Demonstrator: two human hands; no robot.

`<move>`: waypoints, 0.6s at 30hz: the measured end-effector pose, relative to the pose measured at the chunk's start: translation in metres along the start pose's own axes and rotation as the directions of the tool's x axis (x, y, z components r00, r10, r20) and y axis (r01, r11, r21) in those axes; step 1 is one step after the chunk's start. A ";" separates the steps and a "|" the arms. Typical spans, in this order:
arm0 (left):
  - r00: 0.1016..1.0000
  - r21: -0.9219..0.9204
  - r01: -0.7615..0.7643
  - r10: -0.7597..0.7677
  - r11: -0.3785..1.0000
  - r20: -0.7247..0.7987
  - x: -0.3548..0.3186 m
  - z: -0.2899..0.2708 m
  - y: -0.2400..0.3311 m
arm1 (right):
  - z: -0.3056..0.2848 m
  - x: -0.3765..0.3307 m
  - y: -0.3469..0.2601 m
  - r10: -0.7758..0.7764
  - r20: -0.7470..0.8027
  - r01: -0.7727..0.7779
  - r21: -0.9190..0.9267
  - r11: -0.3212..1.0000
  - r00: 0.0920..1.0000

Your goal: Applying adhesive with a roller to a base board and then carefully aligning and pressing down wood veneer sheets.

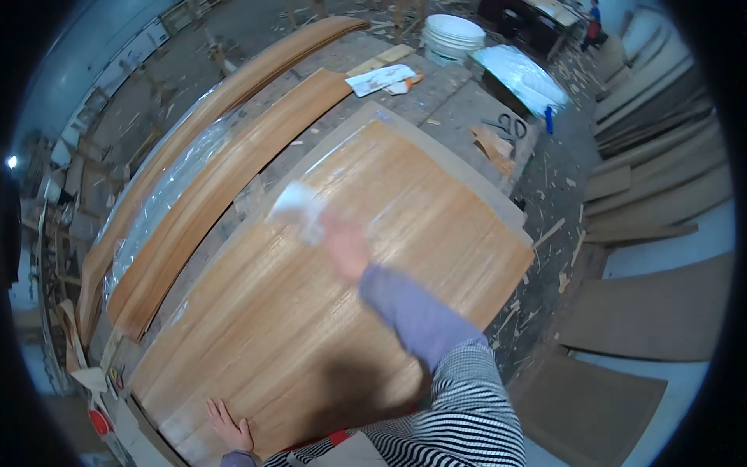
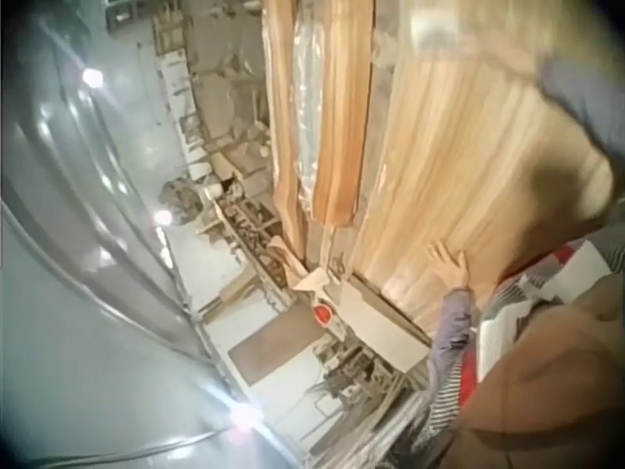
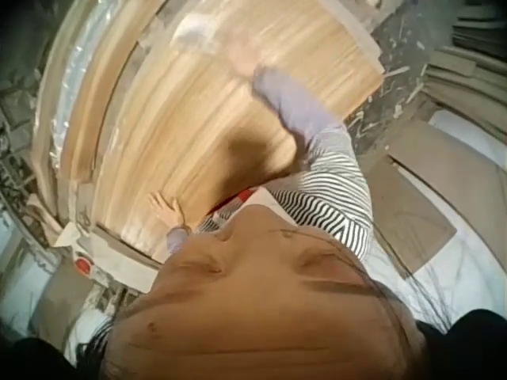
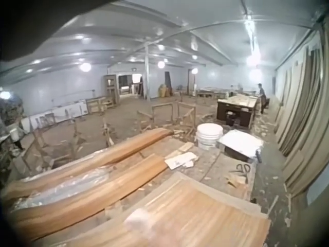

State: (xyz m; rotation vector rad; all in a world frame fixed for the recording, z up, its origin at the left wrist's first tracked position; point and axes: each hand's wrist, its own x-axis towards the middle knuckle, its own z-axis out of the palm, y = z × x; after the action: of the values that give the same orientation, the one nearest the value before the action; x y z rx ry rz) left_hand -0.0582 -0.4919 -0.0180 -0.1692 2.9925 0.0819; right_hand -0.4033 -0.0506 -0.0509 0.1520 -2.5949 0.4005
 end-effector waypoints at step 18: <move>0.996 -0.108 -0.086 0.087 0.990 0.009 0.012 0.016 -0.007 | 0.072 -0.076 -0.309 -0.491 0.098 0.402 0.449 0.798 0.866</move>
State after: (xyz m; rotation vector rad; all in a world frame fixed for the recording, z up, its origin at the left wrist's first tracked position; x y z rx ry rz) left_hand -0.0666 -0.4995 -0.0360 -0.0502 2.9820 0.2536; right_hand -0.3153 -0.3645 -0.0703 0.9935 -2.5172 0.7850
